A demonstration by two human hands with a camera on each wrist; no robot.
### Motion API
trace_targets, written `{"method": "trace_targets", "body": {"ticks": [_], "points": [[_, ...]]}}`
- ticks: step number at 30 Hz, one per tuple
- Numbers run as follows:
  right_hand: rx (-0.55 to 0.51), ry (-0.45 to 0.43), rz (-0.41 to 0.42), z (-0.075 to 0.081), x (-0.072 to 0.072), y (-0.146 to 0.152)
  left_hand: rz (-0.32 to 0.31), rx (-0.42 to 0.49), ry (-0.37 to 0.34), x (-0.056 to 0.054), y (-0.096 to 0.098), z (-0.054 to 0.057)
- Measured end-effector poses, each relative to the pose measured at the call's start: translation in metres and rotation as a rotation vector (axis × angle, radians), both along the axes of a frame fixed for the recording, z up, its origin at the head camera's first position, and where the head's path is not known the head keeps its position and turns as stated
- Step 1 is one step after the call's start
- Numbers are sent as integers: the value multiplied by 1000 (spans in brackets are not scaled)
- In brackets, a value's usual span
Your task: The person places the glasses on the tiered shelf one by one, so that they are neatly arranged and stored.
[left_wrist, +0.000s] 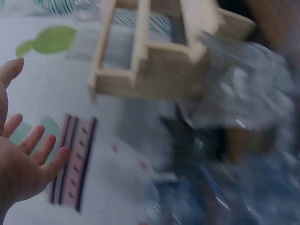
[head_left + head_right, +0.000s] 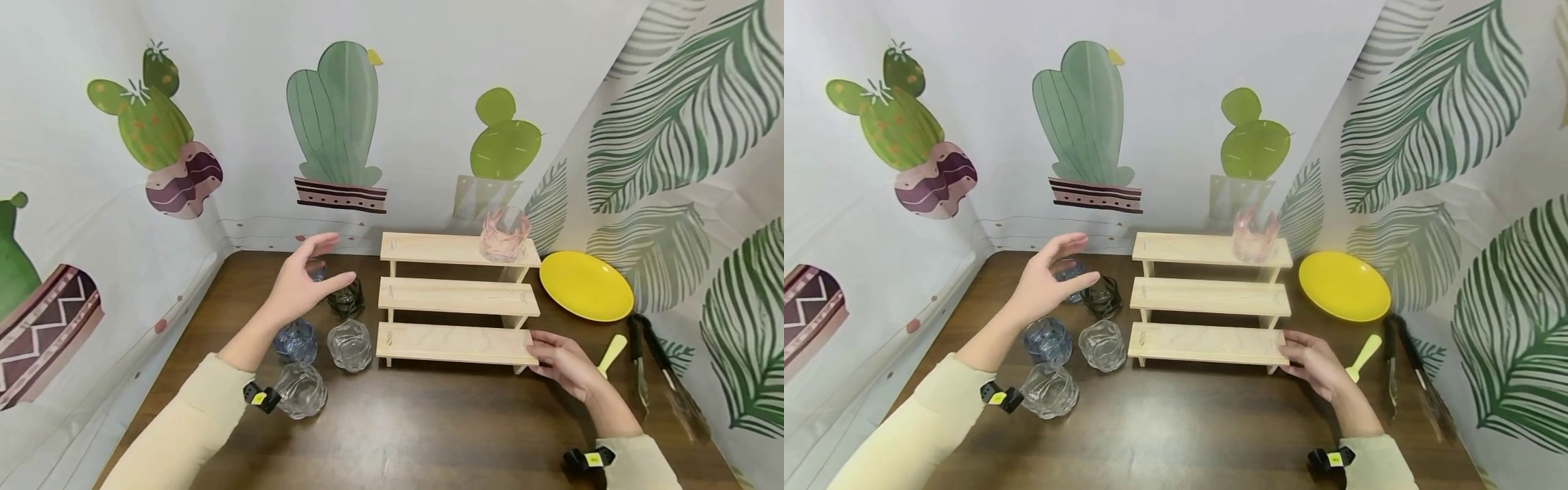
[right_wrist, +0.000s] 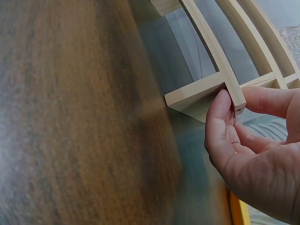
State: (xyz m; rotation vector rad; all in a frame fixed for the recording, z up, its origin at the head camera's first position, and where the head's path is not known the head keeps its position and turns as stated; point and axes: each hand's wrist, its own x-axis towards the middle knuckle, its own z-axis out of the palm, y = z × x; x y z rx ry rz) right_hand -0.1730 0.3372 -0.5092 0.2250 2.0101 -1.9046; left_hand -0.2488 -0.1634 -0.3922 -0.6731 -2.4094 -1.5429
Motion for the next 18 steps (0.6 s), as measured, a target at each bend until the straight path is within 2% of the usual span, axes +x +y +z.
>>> {"method": "trace_targets", "body": {"ticks": [5,11,18], "points": [[-15,0,-1,-1,-1,2,1,-26,-30,7,-35,-31],[-24,8,-8,-3,0,2,10,-67,-109,16,-71,-68],[-32,10,-5,-3,0,2,-22,-82,-186,27,-96,-111]]}}
